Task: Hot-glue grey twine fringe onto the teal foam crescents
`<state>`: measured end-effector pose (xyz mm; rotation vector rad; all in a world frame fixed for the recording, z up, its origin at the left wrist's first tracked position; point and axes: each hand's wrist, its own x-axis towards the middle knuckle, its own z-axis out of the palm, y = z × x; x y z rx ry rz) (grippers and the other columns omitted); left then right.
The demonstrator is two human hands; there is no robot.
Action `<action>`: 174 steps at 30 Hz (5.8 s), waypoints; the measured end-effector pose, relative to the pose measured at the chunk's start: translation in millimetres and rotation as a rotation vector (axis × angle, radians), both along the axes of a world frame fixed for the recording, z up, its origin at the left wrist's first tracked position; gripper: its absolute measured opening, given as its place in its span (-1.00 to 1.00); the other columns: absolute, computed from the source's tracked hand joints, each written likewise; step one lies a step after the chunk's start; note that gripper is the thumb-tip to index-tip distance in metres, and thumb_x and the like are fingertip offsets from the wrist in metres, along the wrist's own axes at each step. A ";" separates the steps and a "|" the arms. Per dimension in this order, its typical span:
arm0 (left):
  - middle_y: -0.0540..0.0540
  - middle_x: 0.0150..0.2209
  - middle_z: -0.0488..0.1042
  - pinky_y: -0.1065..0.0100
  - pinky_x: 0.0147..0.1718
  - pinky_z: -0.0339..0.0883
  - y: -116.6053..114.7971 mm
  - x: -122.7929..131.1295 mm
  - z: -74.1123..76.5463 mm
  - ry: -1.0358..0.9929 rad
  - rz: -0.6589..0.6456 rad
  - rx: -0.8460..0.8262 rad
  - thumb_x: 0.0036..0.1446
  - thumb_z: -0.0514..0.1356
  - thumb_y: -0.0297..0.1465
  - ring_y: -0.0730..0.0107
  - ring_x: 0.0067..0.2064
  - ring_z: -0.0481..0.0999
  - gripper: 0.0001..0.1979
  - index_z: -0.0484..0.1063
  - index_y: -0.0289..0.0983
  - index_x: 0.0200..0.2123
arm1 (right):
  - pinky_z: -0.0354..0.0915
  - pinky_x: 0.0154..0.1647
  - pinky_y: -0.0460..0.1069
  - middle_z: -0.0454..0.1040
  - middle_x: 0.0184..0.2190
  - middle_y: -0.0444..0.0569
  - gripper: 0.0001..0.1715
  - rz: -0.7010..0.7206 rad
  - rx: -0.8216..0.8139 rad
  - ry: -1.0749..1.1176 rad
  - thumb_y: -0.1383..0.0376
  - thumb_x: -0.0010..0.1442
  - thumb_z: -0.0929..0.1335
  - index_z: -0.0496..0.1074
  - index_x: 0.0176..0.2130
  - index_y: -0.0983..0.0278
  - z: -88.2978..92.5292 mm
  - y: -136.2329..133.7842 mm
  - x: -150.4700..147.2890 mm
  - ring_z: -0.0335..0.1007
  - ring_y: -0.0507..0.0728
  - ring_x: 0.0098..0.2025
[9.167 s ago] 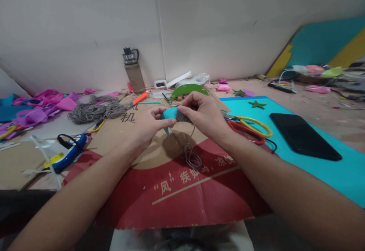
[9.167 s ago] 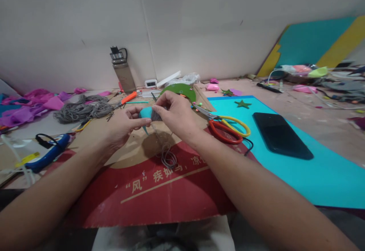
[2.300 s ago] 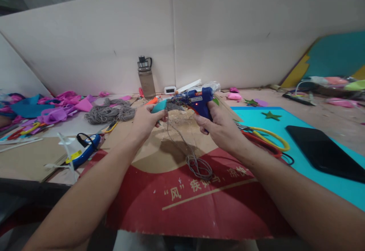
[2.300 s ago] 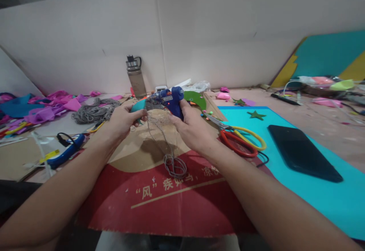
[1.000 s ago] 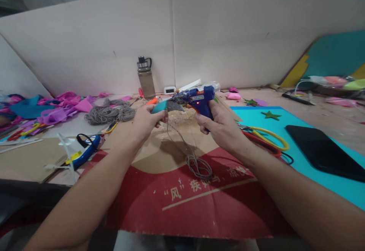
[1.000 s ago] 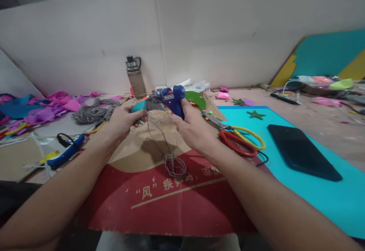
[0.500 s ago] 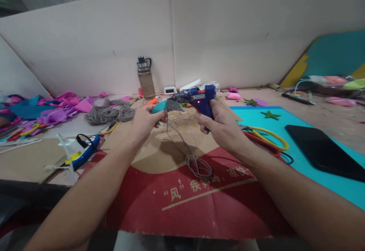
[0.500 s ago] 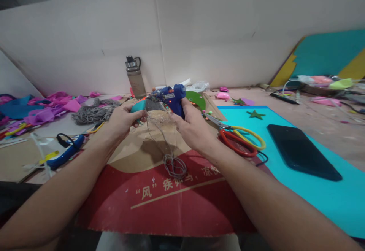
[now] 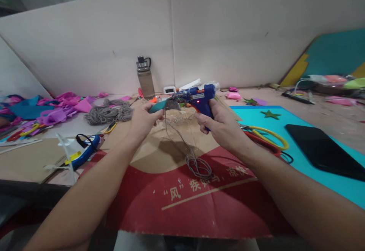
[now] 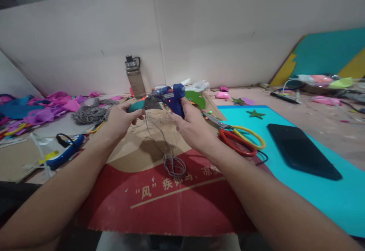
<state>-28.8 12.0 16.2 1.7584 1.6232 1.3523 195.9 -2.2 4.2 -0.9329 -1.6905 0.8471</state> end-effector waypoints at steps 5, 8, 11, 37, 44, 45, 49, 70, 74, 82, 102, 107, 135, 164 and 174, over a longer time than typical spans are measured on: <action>0.03 -0.50 0.48 0.42 -0.44 0.23 0.1 -5.8 3.9 0.284 0.100 0.194 0.00 0.23 -0.37 0.47 -0.50 0.38 -0.89 0.55 -0.25 -0.44 | 0.18 -0.58 -0.03 0.18 -0.49 -0.22 -0.82 0.045 -0.046 0.074 0.22 0.21 0.31 0.20 -0.22 0.19 1.9 -1.3 -1.5 0.12 -0.02 -0.57; 0.02 -0.46 0.51 0.39 -0.32 0.27 0.7 -6.5 4.8 0.350 0.119 0.218 0.00 0.23 -0.41 0.41 -0.41 0.43 -0.86 0.59 -0.22 -0.34 | 0.18 -0.59 -0.02 0.18 -0.49 -0.22 -0.82 0.059 -0.056 0.084 0.21 0.21 0.32 0.20 -0.23 0.19 1.7 -1.3 -1.4 0.13 -0.02 -0.58; -0.02 -0.41 0.56 0.34 -0.20 0.30 1.7 -7.0 3.8 0.374 0.121 0.233 0.00 0.25 -0.42 0.33 -0.32 0.49 -0.84 0.61 -0.22 -0.32 | 0.19 -0.59 -0.02 0.19 -0.48 -0.22 -0.82 0.056 -0.052 0.073 0.22 0.21 0.32 0.21 -0.21 0.19 1.7 -1.0 -0.8 0.14 -0.02 -0.58; -0.07 -0.24 0.60 0.31 -0.07 0.37 11.7 -24.6 -5.6 0.523 0.041 0.580 0.05 0.20 -0.56 0.31 -0.14 0.54 -0.80 0.57 -0.19 -0.31 | 0.20 -0.55 -0.02 0.29 -0.51 -0.16 -0.79 0.007 0.025 -0.095 0.19 0.23 0.31 0.28 -0.15 0.21 -0.3 -2.0 0.6 0.22 0.04 -0.53; -0.10 -0.21 0.59 0.29 -0.05 0.38 11.3 -25.0 -5.4 0.560 -0.015 0.663 0.06 0.21 -0.57 0.30 -0.10 0.54 -0.83 0.55 -0.21 -0.33 | 0.26 -0.49 0.00 0.38 -0.38 -0.06 -0.71 -0.005 0.067 -0.089 0.21 0.20 0.34 0.30 -0.06 0.18 -2.3 -2.6 1.0 0.31 0.11 -0.41; -0.11 -0.20 0.59 0.29 -0.04 0.37 11.1 -25.2 -5.5 0.570 -0.020 0.665 0.06 0.21 -0.57 0.30 -0.10 0.54 -0.83 0.55 -0.21 -0.33 | 0.27 -0.48 0.00 0.38 -0.38 -0.06 -0.71 -0.006 0.066 -0.096 0.22 0.20 0.35 0.31 -0.07 0.18 -2.2 -3.0 1.0 0.31 0.12 -0.40; -0.12 -0.21 0.60 0.28 -0.02 0.36 11.4 -26.9 -5.9 0.594 -0.055 0.701 0.07 0.22 -0.55 0.29 -0.10 0.54 -0.84 0.56 -0.21 -0.32 | 0.24 -0.51 -0.02 0.38 -0.39 -0.08 -0.71 -0.002 0.051 -0.065 0.24 0.17 0.37 0.31 -0.09 0.18 -0.3 -4.1 0.0 0.28 0.08 -0.44; 0.02 -0.56 0.45 0.48 -0.64 0.18 3.0 7.7 -7.9 -0.227 -0.222 -0.068 -0.07 0.34 -0.31 0.54 -0.59 0.34 -0.81 0.46 -0.30 -0.42 | 0.22 -0.02 0.21 0.39 -0.35 0.14 -0.71 -0.406 -0.271 -0.203 0.35 0.05 0.41 0.20 -0.53 0.23 -16.2 54.1 13.9 0.33 0.35 -0.04; 0.06 -0.54 0.43 0.46 -0.60 0.17 -6.2 12.5 -2.1 -0.093 -0.121 0.012 -0.02 0.28 -0.31 0.55 -0.59 0.29 -0.84 0.47 -0.28 -0.38 | 0.23 -0.10 0.15 0.37 -0.40 -0.01 -0.78 -0.192 -0.049 -0.266 0.19 0.22 0.28 0.26 -0.43 0.22 -13.4 25.4 -12.4 0.34 0.22 -0.21; 0.05 -0.52 0.44 0.44 -0.44 0.22 -16.1 20.4 6.1 0.153 -0.023 0.055 -0.04 0.26 -0.34 0.47 -0.46 0.37 -0.88 0.46 -0.28 -0.47 | 0.33 -0.26 0.01 0.35 -0.45 -0.20 -0.65 0.461 -0.515 0.408 0.17 0.07 0.44 0.24 -0.25 0.22 -12.1 -7.5 -51.0 0.35 0.01 -0.45; 0.06 -0.66 0.33 0.48 -0.64 -0.03 -10.4 24.5 -1.7 -0.159 -0.331 -0.352 -0.17 0.36 -0.34 0.58 -0.62 0.23 -0.80 0.39 -0.28 -0.52 | 0.12 -0.35 0.01 0.42 -0.42 -0.08 -0.90 -0.243 0.330 -0.128 0.27 0.15 0.43 0.54 -0.35 0.26 -0.1 14.9 -5.4 0.22 0.05 -0.39; 0.04 -0.66 0.34 0.46 -0.63 -0.01 -11.4 24.5 -1.4 -0.107 -0.335 -0.343 -0.16 0.35 -0.30 0.55 -0.62 0.24 -0.77 0.36 -0.27 -0.56 | 0.15 -0.34 0.02 0.48 -0.36 -0.03 -0.85 -0.204 0.272 -0.132 0.19 0.18 0.40 0.54 -0.32 0.21 0.7 14.1 -3.3 0.25 0.09 -0.36; 0.01 -0.57 0.43 0.44 -0.54 0.12 -11.8 17.6 -0.5 0.058 -0.438 -0.230 -0.10 0.36 -0.23 0.51 -0.53 0.31 -0.76 0.47 -0.28 -0.50 | 0.02 -0.54 -0.07 0.30 -0.60 -0.19 -0.72 0.122 -0.227 0.165 0.10 0.00 0.47 0.46 -0.45 0.26 2.7 13.2 -5.7 0.11 -0.03 -0.55; 0.05 -0.56 0.41 0.43 -0.47 0.14 -16.0 17.4 3.9 0.178 -0.441 -0.075 -0.03 0.29 -0.34 0.50 -0.48 0.32 -0.85 0.48 -0.27 -0.56 | 0.05 -0.56 -0.12 0.34 -0.56 -0.21 -0.72 0.299 -0.492 0.406 0.18 -0.11 0.54 0.44 -0.48 0.26 6.9 9.9 -0.9 0.16 -0.07 -0.54; 0.04 -0.58 0.42 0.42 -0.47 0.12 -16.2 14.8 5.1 0.167 -0.422 -0.162 -0.02 0.33 -0.21 0.52 -0.52 0.30 -0.73 0.44 -0.29 -0.55 | -0.03 -0.60 -0.13 0.31 -0.54 -0.21 -0.70 0.323 -0.390 0.456 0.15 -0.09 0.54 0.44 -0.47 0.27 7.9 9.4 -1.1 0.07 -0.08 -0.55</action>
